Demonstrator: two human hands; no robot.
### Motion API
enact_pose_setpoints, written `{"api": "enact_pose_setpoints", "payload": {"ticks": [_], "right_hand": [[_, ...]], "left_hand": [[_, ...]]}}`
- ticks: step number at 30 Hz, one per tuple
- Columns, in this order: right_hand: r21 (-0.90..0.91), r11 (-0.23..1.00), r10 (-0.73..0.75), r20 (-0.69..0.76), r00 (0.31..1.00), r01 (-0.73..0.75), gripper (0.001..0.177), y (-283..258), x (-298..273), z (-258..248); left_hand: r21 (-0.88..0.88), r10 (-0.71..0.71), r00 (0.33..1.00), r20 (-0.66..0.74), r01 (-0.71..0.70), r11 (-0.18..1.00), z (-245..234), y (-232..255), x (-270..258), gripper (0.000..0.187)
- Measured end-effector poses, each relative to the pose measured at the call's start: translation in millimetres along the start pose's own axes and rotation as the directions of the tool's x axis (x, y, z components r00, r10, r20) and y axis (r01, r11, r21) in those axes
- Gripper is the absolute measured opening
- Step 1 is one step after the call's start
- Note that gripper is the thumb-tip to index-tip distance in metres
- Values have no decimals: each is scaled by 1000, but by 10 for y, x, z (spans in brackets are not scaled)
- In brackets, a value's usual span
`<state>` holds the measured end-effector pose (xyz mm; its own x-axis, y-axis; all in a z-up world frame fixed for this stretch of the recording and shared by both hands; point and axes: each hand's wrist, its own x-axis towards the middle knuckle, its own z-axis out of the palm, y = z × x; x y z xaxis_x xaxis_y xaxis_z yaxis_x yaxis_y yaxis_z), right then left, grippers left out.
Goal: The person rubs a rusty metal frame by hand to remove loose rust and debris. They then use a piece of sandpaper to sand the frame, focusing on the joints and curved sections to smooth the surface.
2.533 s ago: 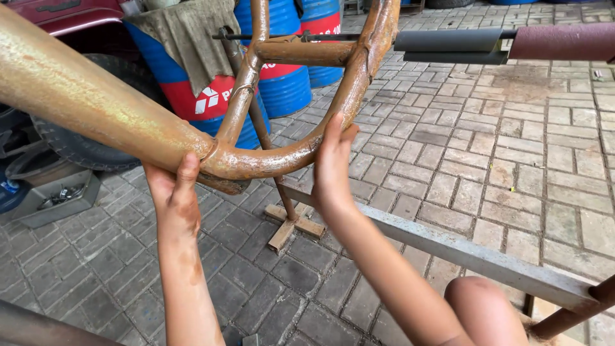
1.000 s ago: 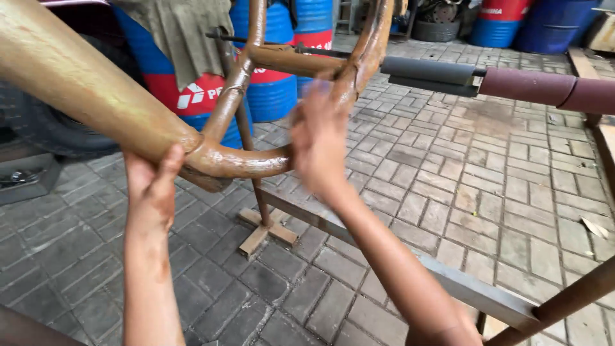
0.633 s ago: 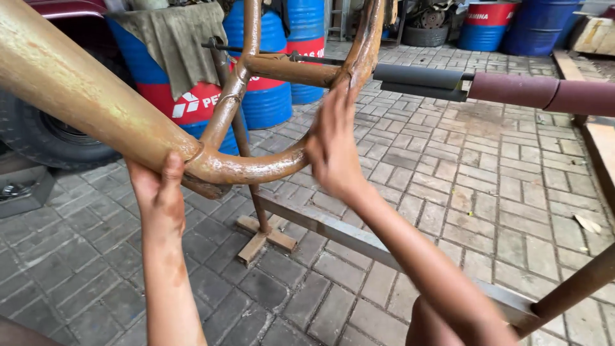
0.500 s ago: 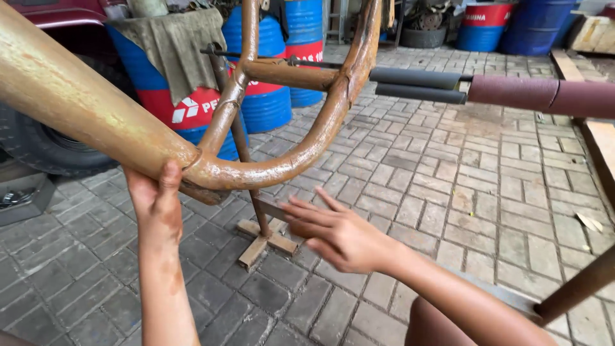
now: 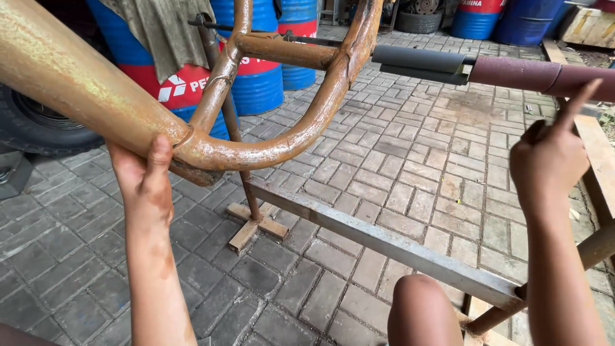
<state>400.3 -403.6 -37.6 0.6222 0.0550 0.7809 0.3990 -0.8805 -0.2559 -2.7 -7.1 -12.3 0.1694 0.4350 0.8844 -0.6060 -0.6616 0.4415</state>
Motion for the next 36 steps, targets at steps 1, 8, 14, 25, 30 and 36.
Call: {"api": "enact_pose_setpoints", "payload": {"ticks": [1, 8, 14, 25, 30, 36], "right_hand": [[1, 1000, 1, 13, 1000, -1, 94, 28, 7, 35], [-403, 903, -275, -285, 918, 145, 95, 205, -31, 267], [220, 914, -319, -128, 939, 341, 39, -647, -809, 358], [782, 435, 36, -510, 860, 445, 20, -2734, -880, 116], [770, 143, -423, -520, 742, 622, 47, -3088, -1730, 284], [777, 160, -193, -580, 791, 609, 51, -3181, -1294, 167]], "left_hand": [[8, -10, 1000, 4, 10, 1000, -14, 28, -10, 70], [-6, 0, 1000, 22, 0, 1000, 18, 59, -2, 70], [-6, 7, 999, -33, -7, 1000, 82, 18, 2, 71], [36, -23, 999, -46, 25, 999, 101, 85, -6, 71], [41, -39, 998, -41, 41, 998, 149, 154, -5, 70], [21, -26, 999, -39, 26, 999, -2, -61, 5, 76]]}}
